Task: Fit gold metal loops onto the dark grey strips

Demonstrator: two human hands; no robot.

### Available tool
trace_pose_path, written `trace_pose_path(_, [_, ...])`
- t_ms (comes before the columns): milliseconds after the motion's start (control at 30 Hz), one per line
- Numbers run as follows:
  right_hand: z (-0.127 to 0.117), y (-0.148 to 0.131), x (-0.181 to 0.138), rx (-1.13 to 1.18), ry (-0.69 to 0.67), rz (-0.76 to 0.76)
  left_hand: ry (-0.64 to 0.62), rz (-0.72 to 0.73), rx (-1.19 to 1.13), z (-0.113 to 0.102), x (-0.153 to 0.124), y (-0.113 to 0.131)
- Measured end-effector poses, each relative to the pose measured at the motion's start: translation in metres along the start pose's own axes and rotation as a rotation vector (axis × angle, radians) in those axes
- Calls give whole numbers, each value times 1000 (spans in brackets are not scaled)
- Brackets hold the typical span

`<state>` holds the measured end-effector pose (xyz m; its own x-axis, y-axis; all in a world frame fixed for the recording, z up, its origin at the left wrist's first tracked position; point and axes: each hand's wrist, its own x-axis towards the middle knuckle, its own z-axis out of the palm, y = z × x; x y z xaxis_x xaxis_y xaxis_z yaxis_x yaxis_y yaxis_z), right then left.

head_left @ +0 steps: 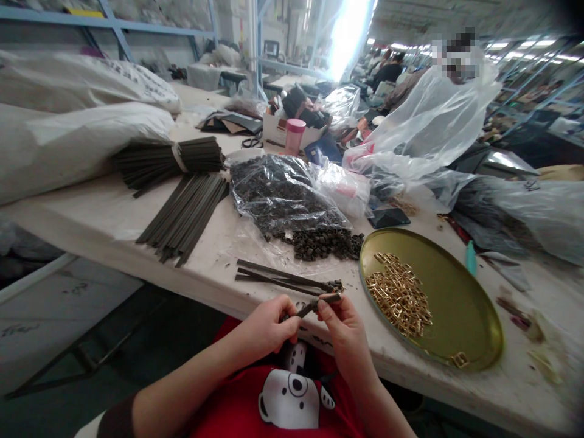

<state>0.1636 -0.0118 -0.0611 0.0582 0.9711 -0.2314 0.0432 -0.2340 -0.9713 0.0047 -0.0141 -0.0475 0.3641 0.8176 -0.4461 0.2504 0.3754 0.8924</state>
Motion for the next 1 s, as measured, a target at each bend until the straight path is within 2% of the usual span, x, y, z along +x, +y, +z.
trace_pose_path(133, [-1, 1, 2, -8, -20, 4, 3, -16, 5, 0, 3, -1])
trace_pose_path(233, [1, 3, 3, 80, -88, 76, 2, -22, 43, -1, 5, 0])
trace_pose_path(400, [2, 5, 5, 179, -199, 225, -9, 90, 187, -3, 7, 3])
trace_pose_path(467, [-6, 6, 11, 187, -174, 212, -28, 93, 207, -5, 10, 3])
trace_pose_path(567, [-30, 7, 29, 163, -63, 132, -47, 62, 231, -8, 14, -2])
trace_pose_path(667, [-58, 8, 49, -58, 74, 9, -40, 31, 231, -9, 18, -7])
trace_pose_path(800, [-81, 11, 66, -567, 151, -150, -53, 2, 165, -7, 23, -8])
trace_pose_path(900, [-92, 12, 72, -882, 144, -165, -71, -1, 107, -8, 27, -7])
trace_pose_path(1000, [-110, 6, 81, -1098, 167, -151, -83, -40, 56, -7, 28, -9])
